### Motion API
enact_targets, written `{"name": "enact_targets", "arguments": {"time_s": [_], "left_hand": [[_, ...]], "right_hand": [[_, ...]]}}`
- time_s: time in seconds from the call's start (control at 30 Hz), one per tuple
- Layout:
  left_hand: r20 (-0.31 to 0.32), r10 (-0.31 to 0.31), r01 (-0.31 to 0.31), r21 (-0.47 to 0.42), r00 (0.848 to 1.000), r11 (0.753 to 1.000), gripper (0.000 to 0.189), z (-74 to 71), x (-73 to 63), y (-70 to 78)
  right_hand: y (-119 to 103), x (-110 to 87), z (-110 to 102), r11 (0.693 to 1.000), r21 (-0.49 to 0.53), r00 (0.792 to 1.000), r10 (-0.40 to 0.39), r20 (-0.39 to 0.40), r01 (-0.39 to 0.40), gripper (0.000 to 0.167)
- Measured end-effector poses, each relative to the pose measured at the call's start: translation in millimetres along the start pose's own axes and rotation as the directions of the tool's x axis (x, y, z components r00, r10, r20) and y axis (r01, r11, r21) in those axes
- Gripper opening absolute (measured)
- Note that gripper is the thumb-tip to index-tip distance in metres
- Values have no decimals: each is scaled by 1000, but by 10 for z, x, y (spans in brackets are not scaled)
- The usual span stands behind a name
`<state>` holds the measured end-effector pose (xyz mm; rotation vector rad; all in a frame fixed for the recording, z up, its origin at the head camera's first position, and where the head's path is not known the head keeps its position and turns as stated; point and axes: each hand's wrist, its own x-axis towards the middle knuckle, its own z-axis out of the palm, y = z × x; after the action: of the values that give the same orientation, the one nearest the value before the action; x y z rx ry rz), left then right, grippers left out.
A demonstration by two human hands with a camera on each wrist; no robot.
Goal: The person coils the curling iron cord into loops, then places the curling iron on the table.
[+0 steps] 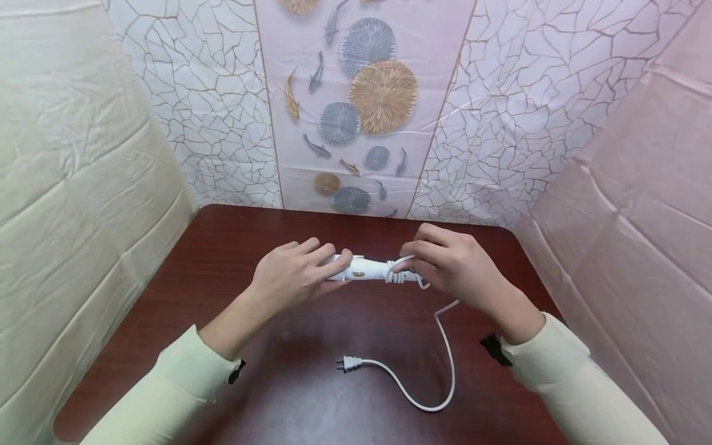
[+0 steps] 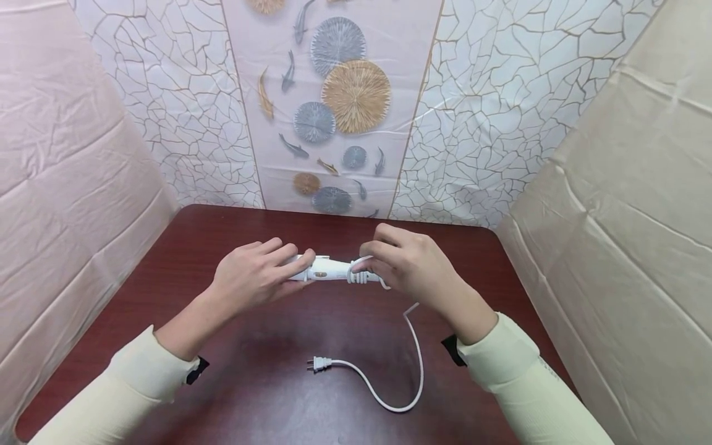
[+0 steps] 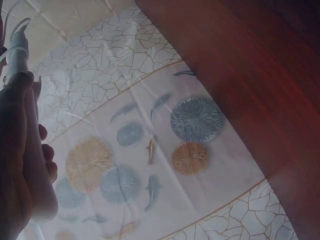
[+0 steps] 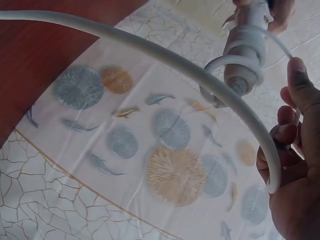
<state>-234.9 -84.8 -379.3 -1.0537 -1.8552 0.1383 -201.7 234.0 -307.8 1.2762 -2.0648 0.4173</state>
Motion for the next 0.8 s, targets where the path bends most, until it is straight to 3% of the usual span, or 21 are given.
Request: {"name": "enact_targets", "arguments": {"time_s": [0.2, 0.37, 0.53, 0.7, 0.8], "left_hand": [[22, -5, 5, -7, 1000, 1000, 41, -7, -24, 30], [7, 0, 1, -8, 1000, 1000, 41, -19, -22, 47], [-21, 2, -2, -4, 1000, 1000, 41, -42, -18, 44], [-38, 6, -6, -5, 999, 1000, 37, -77, -22, 50], [-53, 18, -18, 2, 998, 1000, 35, -94, -18, 57]], "right_hand": [[72, -23, 65, 993, 61, 995, 98, -8, -97, 26], [124, -15, 107, 964, 174, 979, 200, 24, -202, 31], [164, -13, 93, 906, 291, 952, 287, 107, -306, 28], [221, -15, 77, 819, 429, 923, 313, 226, -382, 19], [264, -15, 73, 774, 479, 908, 319, 271, -415, 21]]}}
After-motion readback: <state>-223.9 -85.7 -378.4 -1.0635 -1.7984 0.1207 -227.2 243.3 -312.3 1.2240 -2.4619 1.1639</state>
